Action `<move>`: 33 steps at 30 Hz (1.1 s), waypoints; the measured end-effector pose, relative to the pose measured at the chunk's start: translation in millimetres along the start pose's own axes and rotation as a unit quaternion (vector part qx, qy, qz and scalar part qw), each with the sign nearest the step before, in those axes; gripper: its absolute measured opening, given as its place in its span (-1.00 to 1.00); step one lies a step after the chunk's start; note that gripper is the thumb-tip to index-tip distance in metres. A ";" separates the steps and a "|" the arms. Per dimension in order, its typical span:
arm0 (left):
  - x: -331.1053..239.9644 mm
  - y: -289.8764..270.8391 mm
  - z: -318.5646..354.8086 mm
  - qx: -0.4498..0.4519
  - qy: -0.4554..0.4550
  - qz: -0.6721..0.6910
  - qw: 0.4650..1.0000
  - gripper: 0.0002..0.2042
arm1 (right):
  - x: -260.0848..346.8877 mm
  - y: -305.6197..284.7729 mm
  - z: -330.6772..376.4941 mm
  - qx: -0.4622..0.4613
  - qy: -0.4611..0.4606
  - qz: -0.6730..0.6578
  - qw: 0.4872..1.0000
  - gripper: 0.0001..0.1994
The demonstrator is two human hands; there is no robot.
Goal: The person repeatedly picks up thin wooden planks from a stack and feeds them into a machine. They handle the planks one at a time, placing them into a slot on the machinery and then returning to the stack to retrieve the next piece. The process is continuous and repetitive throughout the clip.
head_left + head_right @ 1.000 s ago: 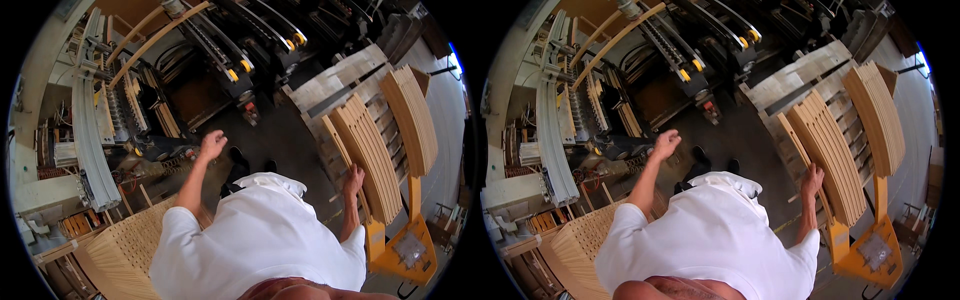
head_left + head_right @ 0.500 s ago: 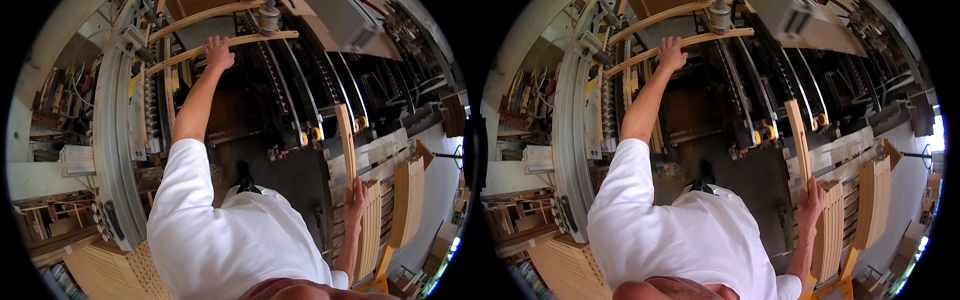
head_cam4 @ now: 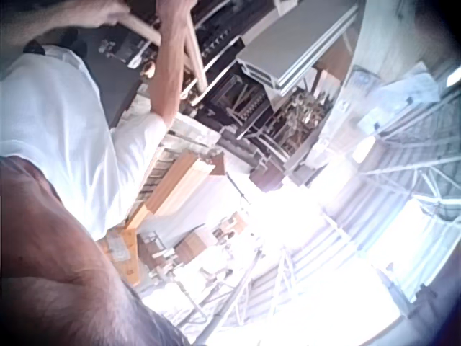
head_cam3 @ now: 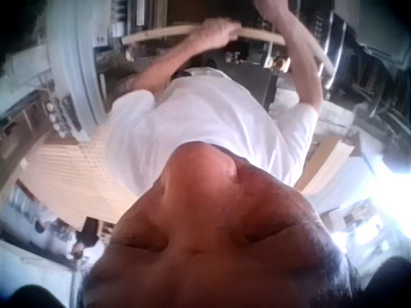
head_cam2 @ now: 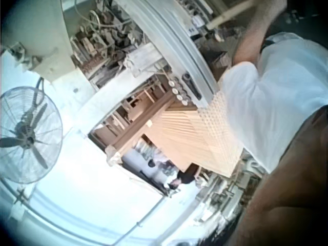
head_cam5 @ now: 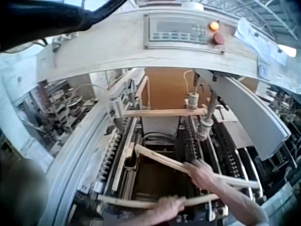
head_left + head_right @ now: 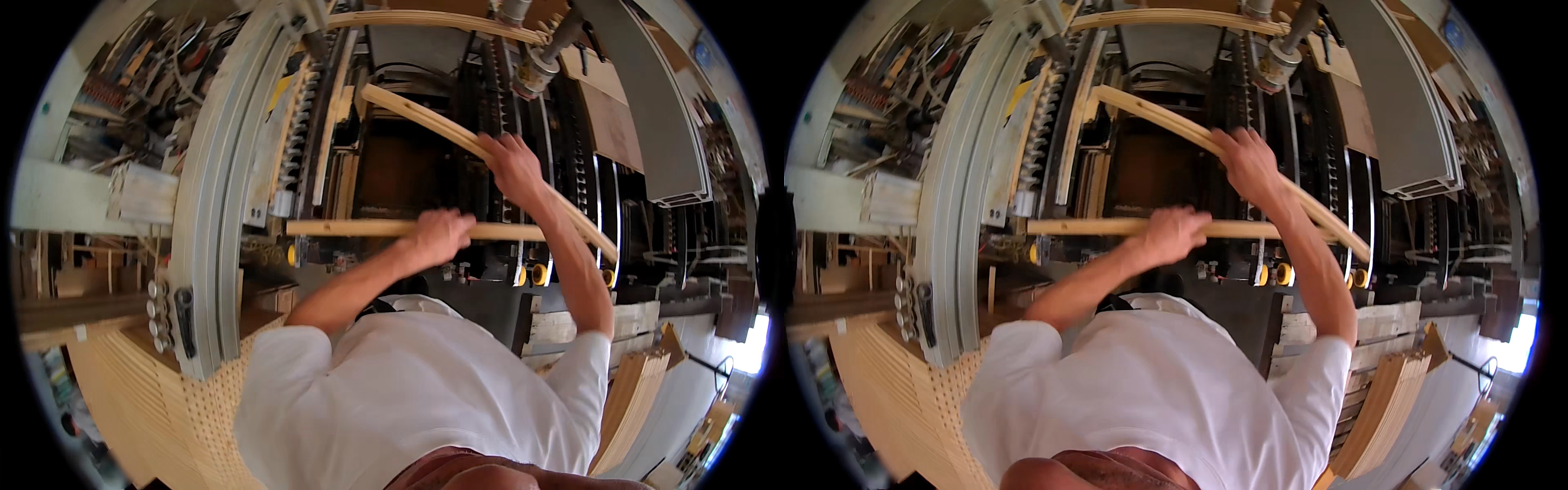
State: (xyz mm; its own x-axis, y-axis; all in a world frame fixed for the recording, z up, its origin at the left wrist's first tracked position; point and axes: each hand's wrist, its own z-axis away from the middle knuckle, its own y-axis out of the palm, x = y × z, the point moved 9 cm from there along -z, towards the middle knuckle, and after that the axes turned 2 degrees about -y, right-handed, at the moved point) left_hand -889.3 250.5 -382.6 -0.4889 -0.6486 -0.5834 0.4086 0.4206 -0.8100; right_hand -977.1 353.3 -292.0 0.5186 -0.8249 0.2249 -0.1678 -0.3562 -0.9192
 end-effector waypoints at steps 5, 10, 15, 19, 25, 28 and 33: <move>-21.3 21.9 86.2 0.028 -0.100 0.078 0.992 -0.67 | -4.5 96.8 -109.4 0.022 -0.088 0.028 0.996 -0.59; -1.3 11.7 164.7 -0.068 -0.226 0.116 0.965 -0.64 | -31.6 137.9 -174.7 -0.021 -0.066 0.086 0.994 -0.63; 10.5 -1.2 250.9 -0.152 -0.369 0.151 0.904 -0.62 | -70.0 143.1 -196.3 -0.030 -0.017 0.096 0.995 -0.76; 19.8 11.5 310.6 -0.213 -0.440 0.202 0.849 -0.61 | -59.1 148.4 -204.7 -0.009 -0.022 0.092 0.995 -0.75; 16.5 12.5 331.0 -0.235 -0.486 0.170 0.824 -0.64 | -52.3 157.8 -213.9 -0.030 -0.024 0.094 0.995 -0.78; 11.5 9.6 335.5 -0.248 -0.490 0.190 0.814 -0.65 | -51.8 154.8 -213.7 -0.032 -0.028 0.092 0.995 -0.79; -16.2 -9.5 360.8 -0.241 -0.524 0.233 0.783 -0.65 | -41.7 159.3 -218.2 -0.011 -0.022 0.100 0.995 -0.80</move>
State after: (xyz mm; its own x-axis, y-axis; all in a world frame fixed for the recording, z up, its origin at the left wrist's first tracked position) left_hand -607.2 28.1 -344.0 0.6313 -0.4109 -0.6577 -0.1079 0.7933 -0.5992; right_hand -1208.4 235.2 -377.3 0.5098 -0.8599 0.0236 -0.2891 -0.1971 -0.9368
